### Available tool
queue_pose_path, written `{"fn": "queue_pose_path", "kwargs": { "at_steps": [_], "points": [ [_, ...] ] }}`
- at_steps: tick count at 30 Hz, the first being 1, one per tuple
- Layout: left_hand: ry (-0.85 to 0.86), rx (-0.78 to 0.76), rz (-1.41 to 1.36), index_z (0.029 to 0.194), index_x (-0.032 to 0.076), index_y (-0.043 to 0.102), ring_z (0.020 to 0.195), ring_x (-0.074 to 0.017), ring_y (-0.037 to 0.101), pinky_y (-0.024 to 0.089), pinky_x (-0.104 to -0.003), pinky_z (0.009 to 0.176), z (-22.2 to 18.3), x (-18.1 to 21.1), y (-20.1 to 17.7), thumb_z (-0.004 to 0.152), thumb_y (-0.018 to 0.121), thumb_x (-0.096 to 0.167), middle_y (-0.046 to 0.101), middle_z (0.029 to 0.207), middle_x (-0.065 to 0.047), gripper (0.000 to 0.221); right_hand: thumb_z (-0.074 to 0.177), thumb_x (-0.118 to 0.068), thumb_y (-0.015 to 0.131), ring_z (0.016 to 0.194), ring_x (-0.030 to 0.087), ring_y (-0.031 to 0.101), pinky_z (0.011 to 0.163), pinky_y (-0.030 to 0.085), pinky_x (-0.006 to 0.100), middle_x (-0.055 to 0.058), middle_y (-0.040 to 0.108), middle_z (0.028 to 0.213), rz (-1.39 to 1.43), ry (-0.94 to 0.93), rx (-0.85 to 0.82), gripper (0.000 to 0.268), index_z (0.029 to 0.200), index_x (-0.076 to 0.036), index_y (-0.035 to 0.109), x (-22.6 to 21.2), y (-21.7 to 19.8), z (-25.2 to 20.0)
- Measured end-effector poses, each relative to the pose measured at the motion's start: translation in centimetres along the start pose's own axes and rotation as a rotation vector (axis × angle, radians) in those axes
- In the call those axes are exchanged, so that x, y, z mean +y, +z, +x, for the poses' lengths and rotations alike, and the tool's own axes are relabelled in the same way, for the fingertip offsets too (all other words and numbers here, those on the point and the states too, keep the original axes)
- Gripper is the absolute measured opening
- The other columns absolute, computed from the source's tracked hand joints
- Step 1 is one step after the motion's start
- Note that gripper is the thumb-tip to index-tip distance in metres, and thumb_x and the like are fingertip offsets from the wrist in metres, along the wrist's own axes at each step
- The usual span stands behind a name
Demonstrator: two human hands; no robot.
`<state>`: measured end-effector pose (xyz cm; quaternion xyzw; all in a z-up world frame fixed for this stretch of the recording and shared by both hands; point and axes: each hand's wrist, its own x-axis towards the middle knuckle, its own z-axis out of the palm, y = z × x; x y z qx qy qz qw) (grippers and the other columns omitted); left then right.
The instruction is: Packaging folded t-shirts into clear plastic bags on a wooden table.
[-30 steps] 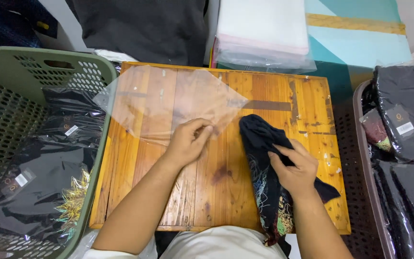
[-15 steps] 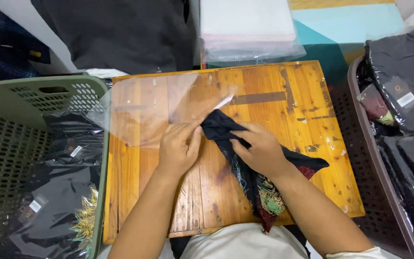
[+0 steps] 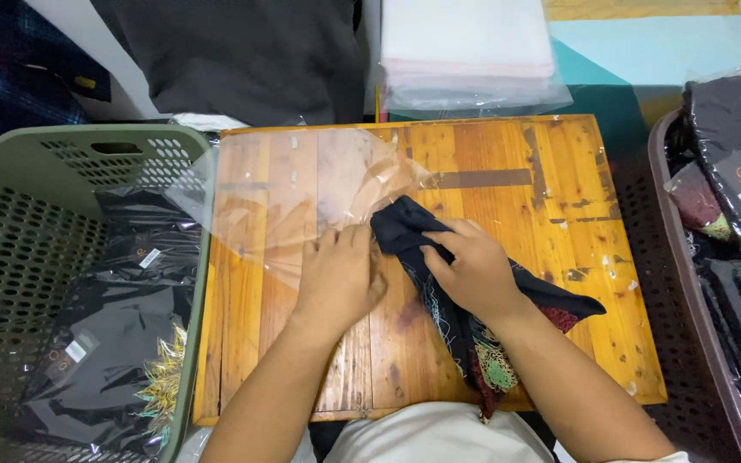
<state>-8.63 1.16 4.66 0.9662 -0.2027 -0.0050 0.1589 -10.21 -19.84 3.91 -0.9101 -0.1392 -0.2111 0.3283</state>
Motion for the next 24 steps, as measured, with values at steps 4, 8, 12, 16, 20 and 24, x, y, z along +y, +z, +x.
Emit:
{"fn": "queue_pose_path", "kwargs": {
  "at_steps": [4, 8, 12, 16, 20, 24],
  "points": [
    [-0.059, -0.017, 0.068, 0.119, 0.010, 0.059, 0.106, -0.0356, 0.062, 0.051, -0.045, 0.083, 0.6, -0.8, 3.0, 0.078, 0.068, 0.013, 0.067, 0.120, -0.015, 0.042, 0.085, -0.006, 0.078, 0.082, 0.025, 0.073, 0.064, 0.059, 0.027, 0.009, 0.076, 0.089, -0.003, -0.014, 0.051, 0.010, 0.094, -0.005, 0.081, 0.3, 0.0, 0.0],
    [-0.037, -0.079, -0.058, 0.131, 0.005, 0.052, 0.110, -0.0392, 0.059, 0.051, -0.046, 0.090, 1.0, -1.5, 3.0, 0.081, 0.061, -0.004, 0.065, 0.126, -0.020, 0.051, 0.084, -0.004, 0.078, 0.081, 0.026, 0.073, 0.064, 0.059, 0.028, 0.013, 0.076, 0.090, -0.015, -0.041, 0.067, 0.011, 0.095, -0.004, 0.080, 0.8, 0.1, -0.2],
    [0.006, -0.157, -0.028, 0.138, 0.007, 0.051, 0.116, -0.0389, 0.055, 0.050, -0.050, 0.094, 0.8, -0.3, -0.6, 0.079, 0.067, 0.000, 0.067, 0.127, -0.018, 0.062, 0.084, -0.002, 0.078, 0.081, 0.027, 0.073, 0.065, 0.059, 0.029, 0.013, 0.076, 0.090, 0.016, -0.021, 0.068, 0.013, 0.096, -0.003, 0.081, 0.3, -0.8, -0.2],
    [0.027, -0.320, -0.239, 0.152, 0.004, 0.039, 0.122, -0.0433, 0.049, 0.046, -0.054, 0.101, 0.6, 0.5, -1.6, 0.073, 0.070, -0.005, 0.063, 0.134, -0.022, 0.085, 0.088, -0.003, 0.077, 0.083, 0.028, 0.073, 0.066, 0.057, 0.029, 0.012, 0.077, 0.094, 0.045, 0.000, 0.124, 0.011, 0.098, -0.004, 0.081, 0.9, -1.8, -0.8],
    [0.191, -0.125, -0.420, 0.141, -0.001, 0.055, 0.109, -0.0500, 0.060, 0.051, -0.050, 0.096, 1.0, 0.7, -1.2, 0.080, 0.053, -0.010, 0.068, 0.121, -0.030, 0.061, 0.089, -0.003, 0.076, 0.080, 0.026, 0.071, 0.065, 0.056, 0.029, 0.011, 0.076, 0.093, 0.027, 0.007, 0.144, 0.013, 0.100, -0.006, 0.081, 2.8, -3.0, -1.7],
    [0.192, -0.087, -0.478, 0.140, -0.004, 0.057, 0.111, -0.0523, 0.061, 0.048, -0.054, 0.099, 1.6, 0.4, -0.3, 0.078, 0.054, -0.008, 0.067, 0.126, -0.031, 0.063, 0.089, -0.002, 0.075, 0.078, 0.027, 0.070, 0.063, 0.054, 0.029, 0.013, 0.075, 0.092, 0.059, 0.006, 0.125, 0.013, 0.100, -0.004, 0.081, 3.1, -3.2, -2.5]
  ]
}}
